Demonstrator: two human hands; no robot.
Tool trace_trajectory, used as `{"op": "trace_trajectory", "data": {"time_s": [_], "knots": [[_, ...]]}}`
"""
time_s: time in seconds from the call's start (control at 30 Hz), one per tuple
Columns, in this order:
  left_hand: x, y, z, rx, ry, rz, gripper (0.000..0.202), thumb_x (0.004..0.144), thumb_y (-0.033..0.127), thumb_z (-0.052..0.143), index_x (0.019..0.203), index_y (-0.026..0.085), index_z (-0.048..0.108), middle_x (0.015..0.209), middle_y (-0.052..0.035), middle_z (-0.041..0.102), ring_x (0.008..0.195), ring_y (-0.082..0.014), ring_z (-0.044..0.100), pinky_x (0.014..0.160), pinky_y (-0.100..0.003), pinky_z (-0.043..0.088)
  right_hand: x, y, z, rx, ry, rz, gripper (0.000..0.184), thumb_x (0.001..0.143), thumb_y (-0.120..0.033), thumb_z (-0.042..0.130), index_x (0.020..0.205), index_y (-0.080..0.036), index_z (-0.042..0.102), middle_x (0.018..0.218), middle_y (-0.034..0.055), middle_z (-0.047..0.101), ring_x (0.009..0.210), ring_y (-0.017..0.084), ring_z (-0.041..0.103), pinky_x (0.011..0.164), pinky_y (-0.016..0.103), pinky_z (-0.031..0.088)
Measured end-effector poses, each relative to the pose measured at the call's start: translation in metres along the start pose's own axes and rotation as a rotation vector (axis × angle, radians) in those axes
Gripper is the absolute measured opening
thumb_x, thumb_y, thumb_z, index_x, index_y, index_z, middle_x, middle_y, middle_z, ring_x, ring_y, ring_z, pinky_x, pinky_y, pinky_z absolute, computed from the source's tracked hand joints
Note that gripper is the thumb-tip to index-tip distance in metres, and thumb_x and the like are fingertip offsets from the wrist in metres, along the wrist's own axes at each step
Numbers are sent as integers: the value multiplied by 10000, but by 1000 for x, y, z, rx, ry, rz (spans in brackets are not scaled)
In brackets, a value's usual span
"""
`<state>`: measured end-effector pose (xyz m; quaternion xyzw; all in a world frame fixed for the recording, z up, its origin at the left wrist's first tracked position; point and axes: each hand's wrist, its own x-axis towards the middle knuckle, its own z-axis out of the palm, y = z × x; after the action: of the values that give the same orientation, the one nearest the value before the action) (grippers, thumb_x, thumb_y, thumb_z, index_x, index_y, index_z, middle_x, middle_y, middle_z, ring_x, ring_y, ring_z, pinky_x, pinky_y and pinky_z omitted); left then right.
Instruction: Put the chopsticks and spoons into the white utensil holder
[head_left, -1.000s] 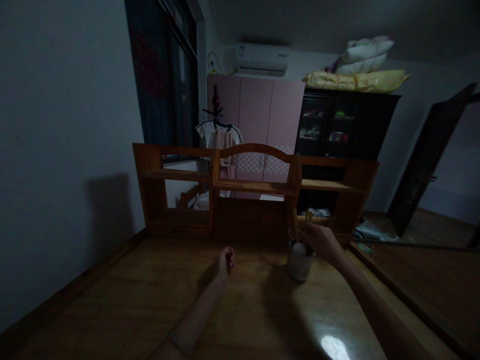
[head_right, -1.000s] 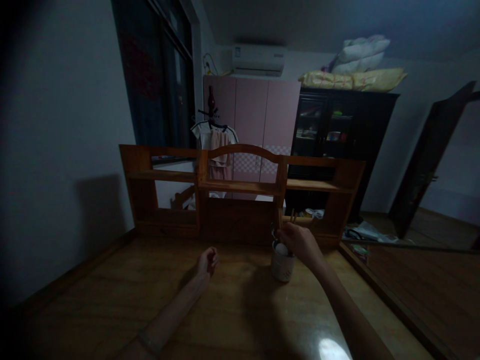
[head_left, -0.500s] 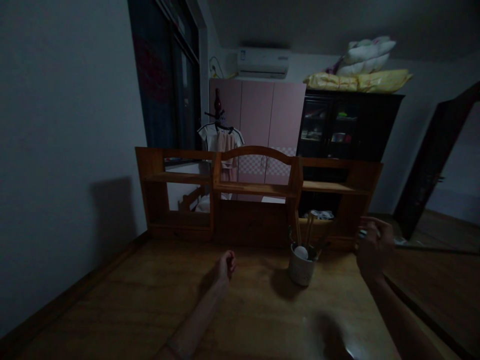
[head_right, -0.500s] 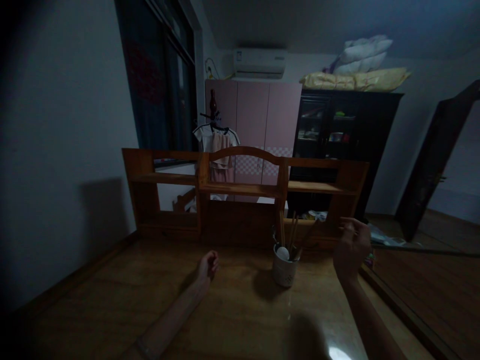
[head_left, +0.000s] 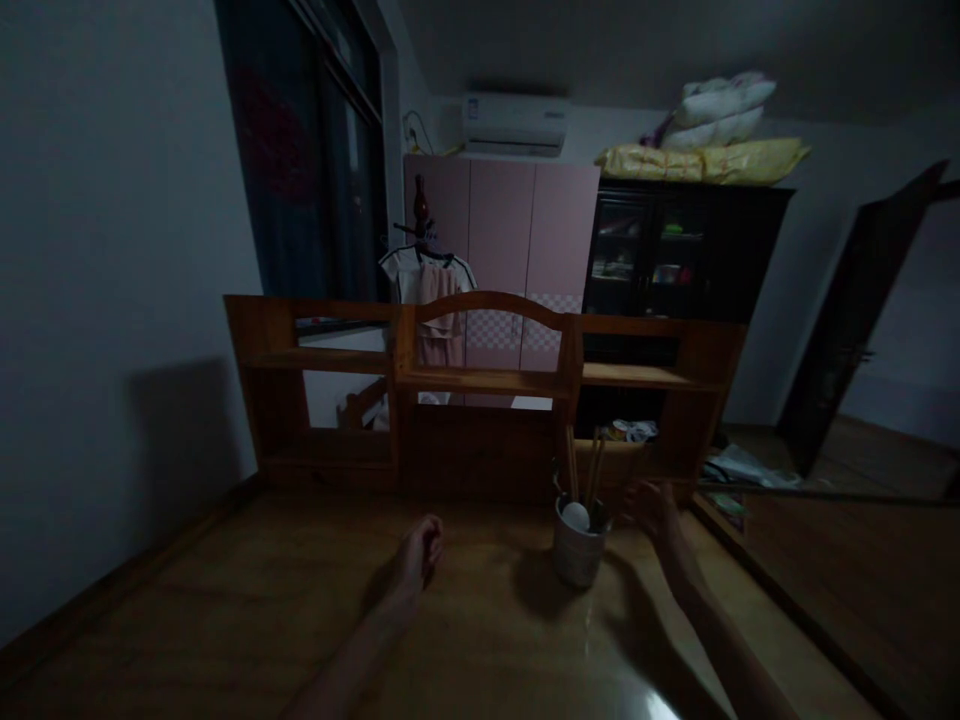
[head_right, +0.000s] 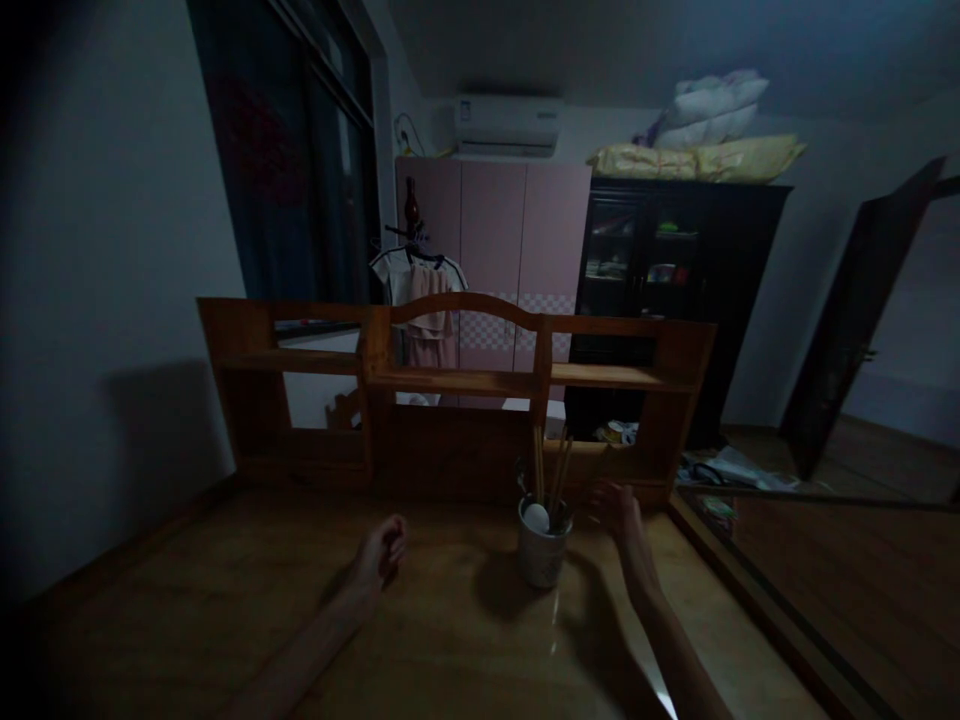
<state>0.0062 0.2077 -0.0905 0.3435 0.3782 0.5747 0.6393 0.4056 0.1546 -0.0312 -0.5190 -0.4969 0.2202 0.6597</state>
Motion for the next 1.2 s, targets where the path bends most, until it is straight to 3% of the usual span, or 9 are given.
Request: {"op": "trace_trajectory", "data": {"time_s": [0.07, 0.17, 0.27, 0.33, 0.53, 0.7, 0.87, 1.03, 1.2], "knots": [[-1, 0, 2, 4, -2, 7, 215, 580, 373, 586, 617, 192, 476, 374, 102, 292, 322, -55, 251, 361, -182, 176, -1, 3, 2, 50, -134, 44, 742, 831, -806, 289, 1273, -255, 515, 1241, 130, 584, 1177, 330, 531, 902, 477, 468], [-3, 1, 2, 32, -11, 16, 229, 594, 391, 593, 631, 195, 480, 365, 107, 285, 316, -56, 238, 351, -180, 177, -11, 5, 10, 104, -334, 87, 869, 709, -818, 542, 1372, -268, 425, 1332, 138, 524, 1240, 322, 480, 958, 478, 439], [-5, 1, 1, 73, -38, 43, 226, 633, 409, 573, 652, 199, 489, 348, 105, 303, 299, -61, 233, 343, -179, 192, -27, 4, 21, 143, -577, 111, 1040, 574, -612, 824, 1421, -251, 341, 1361, 132, 490, 1258, 313, 453, 1041, 464, 370], [-8, 2, 3, 102, -56, 70, 213, 659, 402, 565, 667, 199, 502, 334, 102, 319, 285, -66, 240, 335, -176, 203, -37, 3, 30, 131, -672, 127, 1054, 546, -462, 889, 1409, -232, 331, 1326, 123, 511, 1217, 307, 485, 1036, 458, 376], [-21, -1, 16, 358, -119, 249, 224, 778, 386, 470, 674, 193, 515, 316, 99, 308, 250, -72, 207, 290, -171, 196, -53, 5, 49, 113, -548, 54, 802, 631, -329, 836, 1293, -206, 401, 1165, 87, 595, 1045, 277, 570, 902, 414, 465], [-32, 0, 24, 369, -151, 273, 235, 843, 387, 445, 728, 194, 512, 353, 101, 310, 279, -71, 200, 300, -167, 194, -54, 5, 52, 97, -525, 13, 757, 667, -299, 807, 1300, -202, 404, 1155, 79, 599, 1022, 263, 575, 880, 387, 471], [-40, 9, 31, 469, -101, 282, 192, 836, 364, 449, 788, 191, 516, 457, 98, 287, 364, -61, 211, 360, -150, 175, -56, 4, 52, 42, -528, 23, 676, 662, -294, 807, 1237, -186, 468, 1115, 78, 627, 1005, 270, 586, 860, 387, 480], [-52, 13, 40, 614, -146, 398, 168, 871, 340, 445, 885, 194, 525, 549, 73, 327, 464, -85, 304, 430, -167, 221, -70, -6, 64, 78, -595, 14, 709, 670, -268, 814, 1277, -191, 454, 1129, 80, 630, 1022, 268, 590, 881, 394, 474], [-73, 19, 58, 787, -190, 481, 279, 923, 427, 450, 1010, 191, 570, 750, -10, 575, 680, -148, 547, 590, -221, 405, -90, -20, 81, 108, -647, 41, 679, 683, -262, 810, 1273, -175, 485, 1095, 88, 655, 980, 271, 617, 857, 394, 492]]}}
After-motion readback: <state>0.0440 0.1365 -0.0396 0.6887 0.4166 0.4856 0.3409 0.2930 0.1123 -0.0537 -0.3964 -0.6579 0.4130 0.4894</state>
